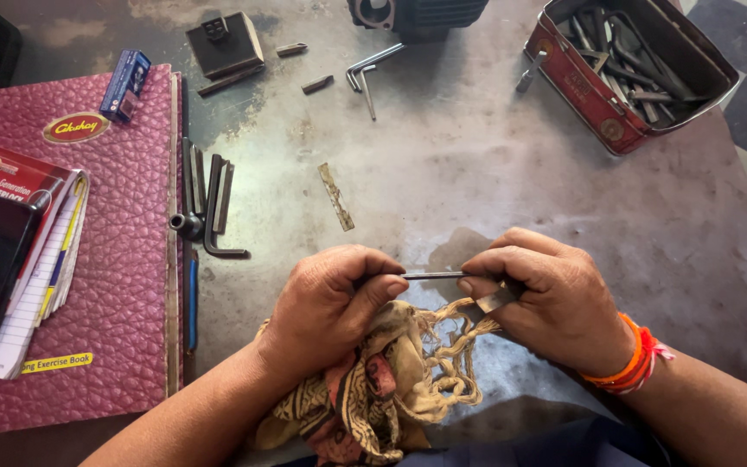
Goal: The person cleans various motorcycle engine components using a cloth, then uses a thin metal tool to scrape residue from a narrow cylindrical part.
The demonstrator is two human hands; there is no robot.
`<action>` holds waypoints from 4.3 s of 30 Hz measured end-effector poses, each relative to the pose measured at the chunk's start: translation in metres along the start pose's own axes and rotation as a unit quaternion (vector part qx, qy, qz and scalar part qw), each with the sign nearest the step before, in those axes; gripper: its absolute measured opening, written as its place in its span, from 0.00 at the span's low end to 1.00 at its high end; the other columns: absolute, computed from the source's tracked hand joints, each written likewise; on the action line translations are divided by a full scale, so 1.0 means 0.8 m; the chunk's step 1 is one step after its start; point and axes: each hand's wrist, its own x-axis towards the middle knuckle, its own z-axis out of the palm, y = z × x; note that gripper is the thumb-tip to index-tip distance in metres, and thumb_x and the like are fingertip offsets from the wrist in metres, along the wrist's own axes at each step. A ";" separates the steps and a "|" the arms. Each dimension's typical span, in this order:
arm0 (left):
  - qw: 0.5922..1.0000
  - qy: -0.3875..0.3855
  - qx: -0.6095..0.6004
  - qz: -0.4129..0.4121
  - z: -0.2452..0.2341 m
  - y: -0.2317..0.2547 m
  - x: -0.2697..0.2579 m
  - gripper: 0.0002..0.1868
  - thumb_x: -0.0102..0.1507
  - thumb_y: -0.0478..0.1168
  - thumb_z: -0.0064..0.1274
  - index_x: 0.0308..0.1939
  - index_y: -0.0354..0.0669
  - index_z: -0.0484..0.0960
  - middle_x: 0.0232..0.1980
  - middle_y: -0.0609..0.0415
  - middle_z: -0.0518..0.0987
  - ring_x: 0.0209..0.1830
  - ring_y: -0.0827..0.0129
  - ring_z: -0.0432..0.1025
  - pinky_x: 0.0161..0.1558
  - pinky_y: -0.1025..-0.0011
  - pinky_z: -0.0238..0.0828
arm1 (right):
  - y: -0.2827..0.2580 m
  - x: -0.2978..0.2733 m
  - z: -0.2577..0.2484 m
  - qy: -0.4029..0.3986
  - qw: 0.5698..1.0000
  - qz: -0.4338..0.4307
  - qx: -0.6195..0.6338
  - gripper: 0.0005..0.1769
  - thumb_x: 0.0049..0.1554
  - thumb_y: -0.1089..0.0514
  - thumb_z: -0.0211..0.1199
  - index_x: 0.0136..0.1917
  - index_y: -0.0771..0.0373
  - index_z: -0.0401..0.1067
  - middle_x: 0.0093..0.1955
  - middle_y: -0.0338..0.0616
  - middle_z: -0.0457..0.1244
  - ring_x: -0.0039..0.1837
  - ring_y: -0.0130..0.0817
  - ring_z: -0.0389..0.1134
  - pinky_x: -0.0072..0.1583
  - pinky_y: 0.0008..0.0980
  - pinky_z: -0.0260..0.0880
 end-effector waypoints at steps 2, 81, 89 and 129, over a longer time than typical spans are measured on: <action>1.000 -0.002 -0.006 -0.005 0.000 0.000 0.000 0.07 0.62 0.38 0.62 0.40 0.39 0.85 0.32 0.52 0.83 0.30 0.69 0.77 0.33 0.71 0.74 | 0.000 0.000 0.000 0.002 1.000 -0.005 0.000 0.10 0.50 0.62 0.74 0.45 0.63 0.78 0.39 0.38 0.68 0.35 0.25 0.67 0.37 0.27 0.66; 0.873 0.212 0.430 0.086 -0.079 -0.038 0.008 0.04 0.58 0.35 0.58 0.30 0.38 0.80 0.35 0.45 0.77 0.39 0.51 0.72 0.42 0.55 0.71 | -0.005 0.045 -0.014 -0.021 0.980 0.095 -0.173 0.19 0.48 0.47 0.73 0.50 0.58 0.80 0.41 0.39 0.69 0.37 0.34 0.72 0.41 0.33 0.71; 0.955 -0.005 0.266 0.128 -0.014 0.029 0.003 0.07 0.58 0.39 0.62 0.32 0.39 0.82 0.34 0.51 0.78 0.39 0.57 0.73 0.44 0.61 0.71 | -0.006 0.032 -0.017 -0.116 0.964 0.216 0.100 0.15 0.50 0.61 0.74 0.51 0.66 0.82 0.35 0.37 0.68 0.34 0.21 0.63 0.34 0.26 0.65; 0.981 0.020 0.131 0.140 -0.013 0.028 -0.002 0.07 0.60 0.36 0.62 0.41 0.39 0.83 0.37 0.50 0.82 0.38 0.56 0.77 0.42 0.62 0.74 | 0.017 0.026 -0.026 -0.041 0.962 0.188 0.193 0.06 0.57 0.64 0.67 0.44 0.71 0.81 0.37 0.38 0.69 0.41 0.21 0.64 0.42 0.24 0.65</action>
